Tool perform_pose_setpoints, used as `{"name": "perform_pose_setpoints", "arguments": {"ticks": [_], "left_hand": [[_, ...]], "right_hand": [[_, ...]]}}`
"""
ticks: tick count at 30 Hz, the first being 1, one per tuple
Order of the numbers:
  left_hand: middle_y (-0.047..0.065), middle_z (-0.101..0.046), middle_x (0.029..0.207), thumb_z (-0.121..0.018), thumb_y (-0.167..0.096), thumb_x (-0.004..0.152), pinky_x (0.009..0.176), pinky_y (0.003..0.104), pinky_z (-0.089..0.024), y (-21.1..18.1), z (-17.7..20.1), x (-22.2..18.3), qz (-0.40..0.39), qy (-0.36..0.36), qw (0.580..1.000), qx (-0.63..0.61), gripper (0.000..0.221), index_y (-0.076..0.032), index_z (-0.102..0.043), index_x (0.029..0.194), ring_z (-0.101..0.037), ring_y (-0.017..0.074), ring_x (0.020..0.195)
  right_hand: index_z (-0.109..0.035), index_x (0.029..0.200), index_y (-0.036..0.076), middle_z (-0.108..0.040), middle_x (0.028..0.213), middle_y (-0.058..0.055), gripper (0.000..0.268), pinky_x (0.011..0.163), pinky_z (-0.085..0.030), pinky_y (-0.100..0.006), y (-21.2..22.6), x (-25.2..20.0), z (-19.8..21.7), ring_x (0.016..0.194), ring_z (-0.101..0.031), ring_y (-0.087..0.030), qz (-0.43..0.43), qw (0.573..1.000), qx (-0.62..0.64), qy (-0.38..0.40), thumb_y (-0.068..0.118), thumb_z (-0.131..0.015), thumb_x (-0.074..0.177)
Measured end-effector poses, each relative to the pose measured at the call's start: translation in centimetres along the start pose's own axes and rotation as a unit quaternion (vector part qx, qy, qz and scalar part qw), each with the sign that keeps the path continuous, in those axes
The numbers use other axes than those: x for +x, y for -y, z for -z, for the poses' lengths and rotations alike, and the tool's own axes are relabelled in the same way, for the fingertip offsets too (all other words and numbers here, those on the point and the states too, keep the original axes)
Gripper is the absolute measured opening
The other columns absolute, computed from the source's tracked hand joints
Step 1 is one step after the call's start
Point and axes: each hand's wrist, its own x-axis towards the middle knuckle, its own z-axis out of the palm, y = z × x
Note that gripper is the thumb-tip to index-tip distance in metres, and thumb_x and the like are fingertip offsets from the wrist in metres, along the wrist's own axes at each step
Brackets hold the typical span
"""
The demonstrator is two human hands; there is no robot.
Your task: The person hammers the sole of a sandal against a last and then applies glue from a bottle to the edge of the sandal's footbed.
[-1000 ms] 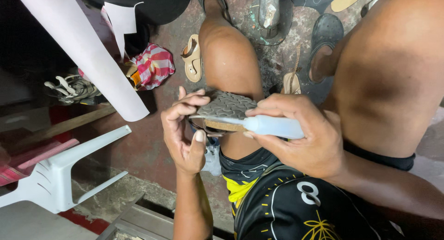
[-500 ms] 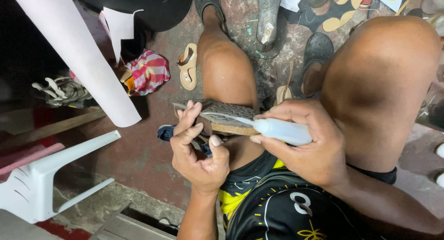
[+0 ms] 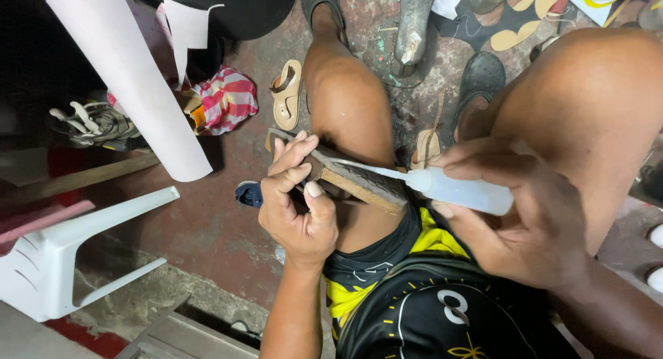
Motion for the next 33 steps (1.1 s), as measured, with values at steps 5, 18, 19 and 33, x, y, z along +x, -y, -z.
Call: {"name": "perform_pose_setpoints", "arguments": {"ticks": [5,18,19,33], "left_hand": [[0.019,-0.07,0.13,-0.049,-0.021,0.111,0.126,0.052,-0.039,0.3,0.0,0.3,-0.008,-0.004,1.0,-0.012,0.017,-0.004,-0.049,0.113,-0.068,0.0336,0.126],[0.02,-0.07,0.129,-0.049,-0.02,0.111,0.126,0.053,-0.039,0.4,0.0,-0.1,-0.01,-0.001,1.0,-0.014,0.016,-0.004,-0.048,0.113,-0.069,0.0349,0.126],[0.02,-0.07,0.129,-0.049,-0.02,0.111,0.126,0.053,-0.039,0.4,0.0,-0.1,-0.013,0.0,1.0,-0.013,0.016,-0.004,-0.049,0.113,-0.068,0.0351,0.126],[0.02,-0.069,0.129,-0.051,-0.021,0.109,0.125,0.056,-0.039,0.0,-0.1,-0.1,-0.017,0.001,1.0,-0.004,0.017,-0.003,-0.049,0.112,-0.069,0.0362,0.125]], "right_hand": [[-0.063,0.11,0.001,-0.072,0.106,-0.013,0.039,0.078,-0.06,-0.034,0.8,1.4,1.3,0.094,-0.073,-0.024,0.047,0.997,-0.054,0.022,0.004,-0.083,0.078],[-0.064,0.111,0.007,-0.073,0.108,-0.01,0.039,0.077,-0.06,-0.032,1.1,2.4,1.3,0.096,-0.074,-0.024,0.092,0.99,-0.066,0.079,0.01,-0.085,0.077],[-0.065,0.11,0.007,-0.072,0.109,-0.01,0.039,0.077,-0.06,-0.032,1.0,2.4,1.2,0.096,-0.074,-0.024,0.09,0.99,-0.07,0.08,0.01,-0.085,0.078],[-0.066,0.11,0.008,-0.072,0.11,-0.007,0.039,0.077,-0.059,-0.032,1.1,2.2,1.3,0.095,-0.073,-0.024,0.09,0.985,-0.114,0.095,0.015,-0.085,0.076]]}}
